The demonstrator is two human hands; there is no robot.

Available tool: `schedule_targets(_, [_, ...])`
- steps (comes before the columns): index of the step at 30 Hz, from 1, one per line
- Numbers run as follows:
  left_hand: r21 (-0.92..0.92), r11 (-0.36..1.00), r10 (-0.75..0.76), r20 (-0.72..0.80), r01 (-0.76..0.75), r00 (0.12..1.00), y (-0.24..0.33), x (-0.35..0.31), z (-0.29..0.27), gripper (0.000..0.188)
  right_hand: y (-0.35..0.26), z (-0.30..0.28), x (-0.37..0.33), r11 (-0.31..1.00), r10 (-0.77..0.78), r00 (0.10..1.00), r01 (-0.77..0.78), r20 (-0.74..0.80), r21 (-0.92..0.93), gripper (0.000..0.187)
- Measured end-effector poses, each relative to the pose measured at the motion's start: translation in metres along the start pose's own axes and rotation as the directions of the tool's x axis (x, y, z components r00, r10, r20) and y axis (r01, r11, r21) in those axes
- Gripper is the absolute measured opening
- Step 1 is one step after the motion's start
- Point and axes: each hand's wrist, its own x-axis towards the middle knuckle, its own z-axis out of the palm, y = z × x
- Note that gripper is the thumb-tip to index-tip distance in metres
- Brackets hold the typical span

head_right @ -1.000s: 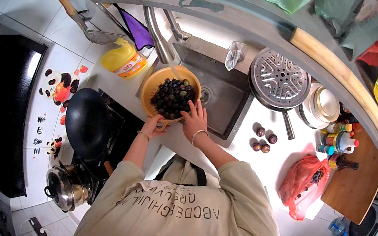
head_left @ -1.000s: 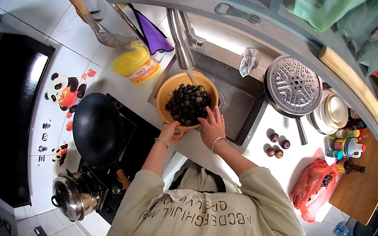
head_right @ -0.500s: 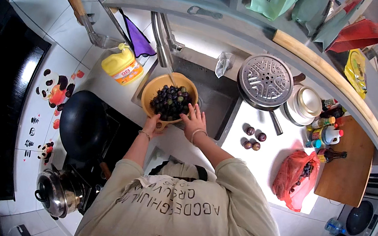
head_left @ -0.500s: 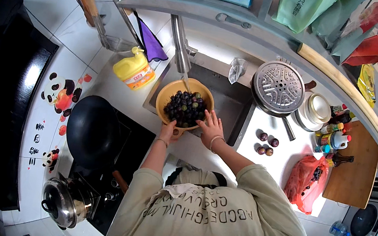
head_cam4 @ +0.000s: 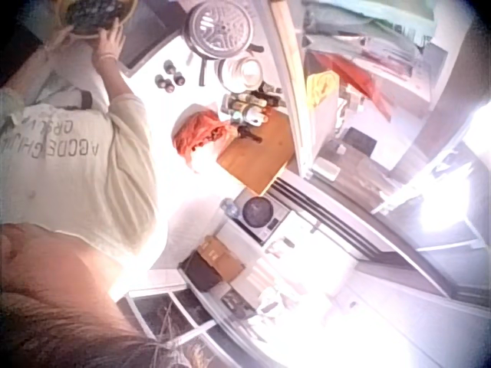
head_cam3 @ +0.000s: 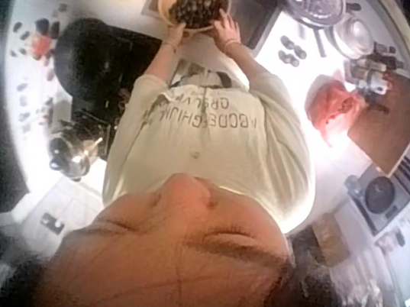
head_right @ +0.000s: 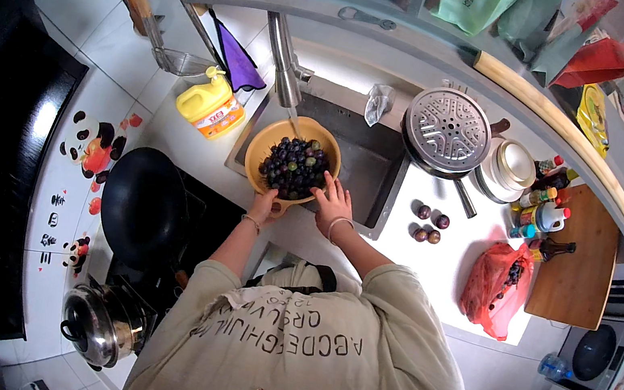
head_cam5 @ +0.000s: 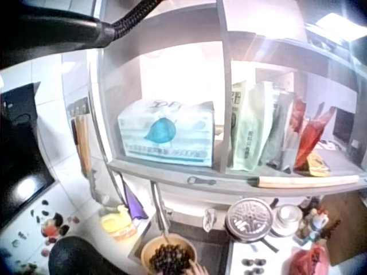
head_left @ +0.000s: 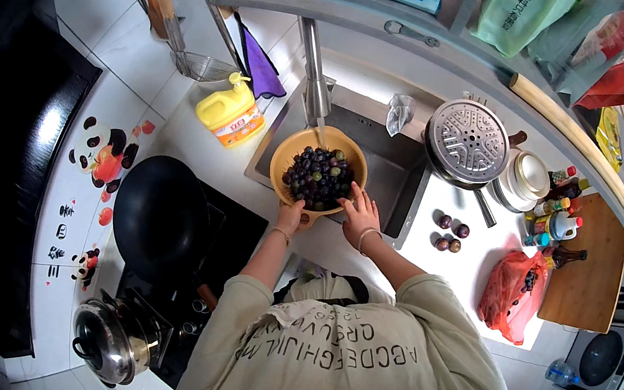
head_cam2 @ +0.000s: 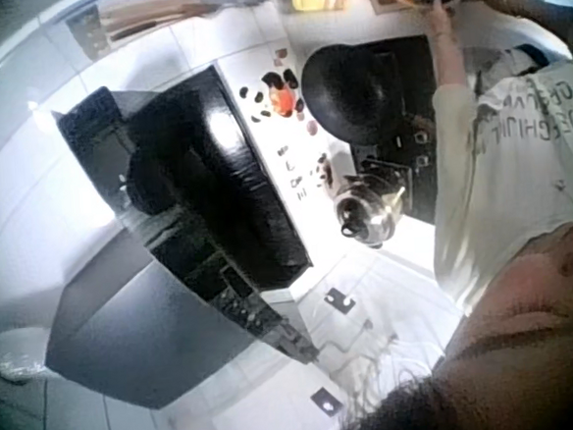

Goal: The person washes grapes in a bowl under a kitchen faucet, places some on a counter, puts the bowl in a sink, and then puts a bag of grapes into a refrigerator.

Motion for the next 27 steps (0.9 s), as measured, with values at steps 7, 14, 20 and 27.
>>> schedule_targets(7, [-0.057,0.995,-0.074,0.088,0.079,0.993,0.010,-0.001,0.006,0.052,0.004,0.002,-0.002,1.000,0.002,1.000,-0.002,-0.027,0.003,0.056])
schedule_targets(14, [-0.102,0.995,-0.016,0.047,0.021,0.999,0.008,0.002,0.007,0.049,0.009,0.005,0.000,0.997,-0.029,0.999,0.031,-0.028,0.075,0.055])
schedule_targets(20, [-0.118,0.993,0.014,0.109,-0.001,0.994,0.007,0.001,0.005,0.050,0.011,0.010,-0.002,0.985,-0.037,0.997,0.047,-0.060,0.168,0.055])
schedule_targets(27, [-0.114,0.993,0.024,0.065,-0.017,0.998,0.001,0.007,0.002,0.053,0.010,0.012,-0.002,0.977,-0.053,0.992,0.076,-0.117,0.198,0.047])
